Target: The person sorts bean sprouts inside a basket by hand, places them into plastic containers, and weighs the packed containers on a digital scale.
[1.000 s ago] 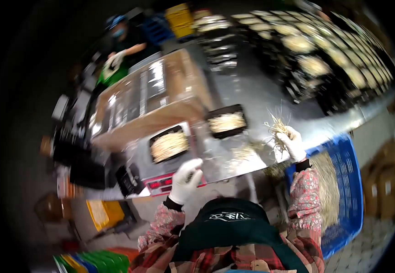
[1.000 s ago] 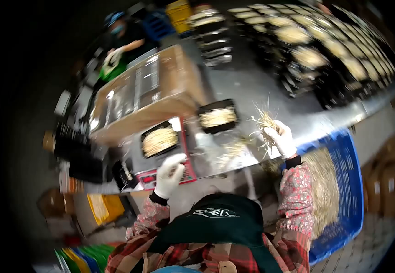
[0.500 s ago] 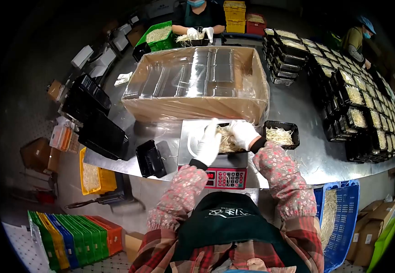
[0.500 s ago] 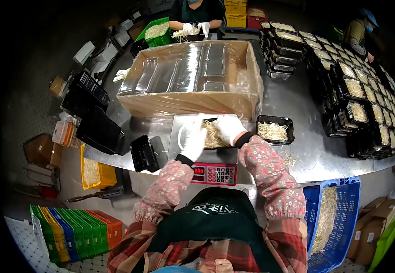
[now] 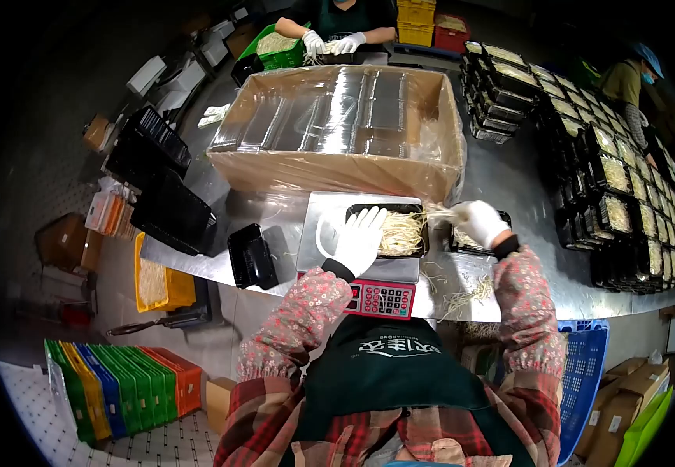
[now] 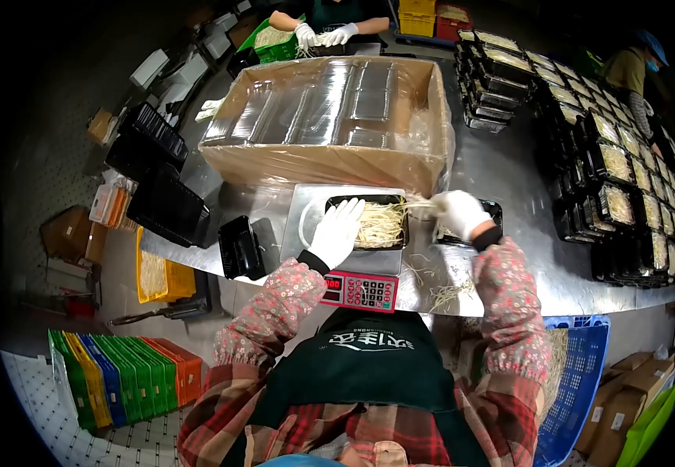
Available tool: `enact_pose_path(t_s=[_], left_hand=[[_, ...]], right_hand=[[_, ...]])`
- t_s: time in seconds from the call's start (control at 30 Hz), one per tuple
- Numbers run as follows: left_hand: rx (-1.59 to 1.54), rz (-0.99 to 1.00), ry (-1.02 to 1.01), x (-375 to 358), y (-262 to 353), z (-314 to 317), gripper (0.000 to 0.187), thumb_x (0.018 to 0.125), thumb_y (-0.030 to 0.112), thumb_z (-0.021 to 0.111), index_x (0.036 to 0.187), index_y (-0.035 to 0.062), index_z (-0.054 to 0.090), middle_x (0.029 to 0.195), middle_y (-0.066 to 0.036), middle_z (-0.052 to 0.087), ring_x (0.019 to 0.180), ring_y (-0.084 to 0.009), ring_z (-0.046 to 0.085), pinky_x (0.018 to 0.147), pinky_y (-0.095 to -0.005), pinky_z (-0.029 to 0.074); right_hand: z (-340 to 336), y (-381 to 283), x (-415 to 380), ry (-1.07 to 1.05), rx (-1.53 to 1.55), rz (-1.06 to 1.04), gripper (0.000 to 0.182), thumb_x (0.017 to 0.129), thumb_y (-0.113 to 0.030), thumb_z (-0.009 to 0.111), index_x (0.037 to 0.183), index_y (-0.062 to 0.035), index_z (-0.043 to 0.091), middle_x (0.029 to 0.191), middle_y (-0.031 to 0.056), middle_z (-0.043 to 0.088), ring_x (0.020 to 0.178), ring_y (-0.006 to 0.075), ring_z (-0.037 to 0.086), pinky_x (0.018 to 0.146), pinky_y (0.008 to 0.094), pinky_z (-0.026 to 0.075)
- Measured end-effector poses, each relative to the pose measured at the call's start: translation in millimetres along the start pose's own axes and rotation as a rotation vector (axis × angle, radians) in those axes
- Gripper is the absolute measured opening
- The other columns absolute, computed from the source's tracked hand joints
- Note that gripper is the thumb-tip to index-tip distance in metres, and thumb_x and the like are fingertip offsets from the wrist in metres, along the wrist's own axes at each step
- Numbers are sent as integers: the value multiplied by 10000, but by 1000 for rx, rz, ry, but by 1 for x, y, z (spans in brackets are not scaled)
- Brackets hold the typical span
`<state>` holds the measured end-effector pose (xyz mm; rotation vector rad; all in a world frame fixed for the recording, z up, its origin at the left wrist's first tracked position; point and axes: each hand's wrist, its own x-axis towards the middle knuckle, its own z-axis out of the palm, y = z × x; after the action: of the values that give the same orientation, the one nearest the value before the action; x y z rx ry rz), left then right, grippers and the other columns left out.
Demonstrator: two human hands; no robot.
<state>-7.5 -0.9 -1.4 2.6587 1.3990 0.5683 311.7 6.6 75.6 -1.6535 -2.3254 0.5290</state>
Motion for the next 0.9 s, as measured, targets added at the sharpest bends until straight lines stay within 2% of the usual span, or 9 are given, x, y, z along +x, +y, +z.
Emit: enact_pose_path(t_s=[0.17,0.27,0.37,0.43,0.57,0.63,0.7,0.77,0.9], left_hand=[[-334,-68,113,2,4,-53,502,920,56,478,1422,50,475,1411,-192,513,1307,-370,461,1118,-427,346],[-742,-300,187,-15,-25,-63,477,924,-23,458,1396,23,505,1382,-176,547,1293,-286,499,1108,-366,364],[-730,-246,308,-24,-53,-86,419,971,44,482,1377,-62,483,1347,-220,564,1293,-274,513,1096,-334,382],[-724,-296,327,-23,-62,-99,421,971,64,503,1369,-73,486,1353,-227,557,1291,-279,513,1091,-337,385],[-624,-330,152,-1,-42,-87,530,988,105,511,1469,-52,352,1493,-216,417,1401,-282,383,1172,-355,283],[-422,-229,128,12,-14,-59,578,954,150,552,1470,-27,359,1495,-237,404,1417,-333,355,1187,-384,266],[-353,-191,-133,18,11,-43,523,909,173,568,1392,2,469,1388,-205,523,1315,-362,465,1093,-435,372],[-18,-3,45,3,15,-10,496,914,190,562,1375,20,493,1372,-176,542,1290,-331,498,1066,-447,391],[38,-38,2,6,23,-5,489,944,226,535,1383,13,500,1373,-163,549,1278,-342,504,1079,-444,382]], right_hand=[[3,63,-33,253,29,87,189,884,-229,666,999,-90,723,908,158,687,859,361,653,762,421,515],[31,91,-44,-62,-122,209,324,809,-271,722,1089,-111,697,970,166,689,924,346,659,820,419,527],[22,76,-42,-203,-382,228,591,723,-334,793,1233,-88,622,1139,163,665,1039,355,641,904,429,522],[27,90,-36,186,-54,23,563,796,-366,760,1260,-85,611,1170,184,649,1076,384,614,964,442,486],[11,-29,8,295,223,-157,664,868,-320,700,1399,6,472,1370,254,533,1285,389,501,1082,419,400],[62,-57,27,326,10,-301,715,866,-355,678,1423,21,433,1445,270,454,1336,392,448,1131,446,337],[92,-96,30,-7,47,-296,806,865,-418,650,1442,64,358,1456,304,411,1348,411,416,1138,485,305],[100,-101,25,75,2,-308,774,848,-397,665,1408,58,386,1392,303,454,1288,422,457,1109,477,340],[74,-70,28,-53,73,-442,714,804,-337,726,1387,-19,464,1330,233,528,1224,404,503,1039,471,406]])
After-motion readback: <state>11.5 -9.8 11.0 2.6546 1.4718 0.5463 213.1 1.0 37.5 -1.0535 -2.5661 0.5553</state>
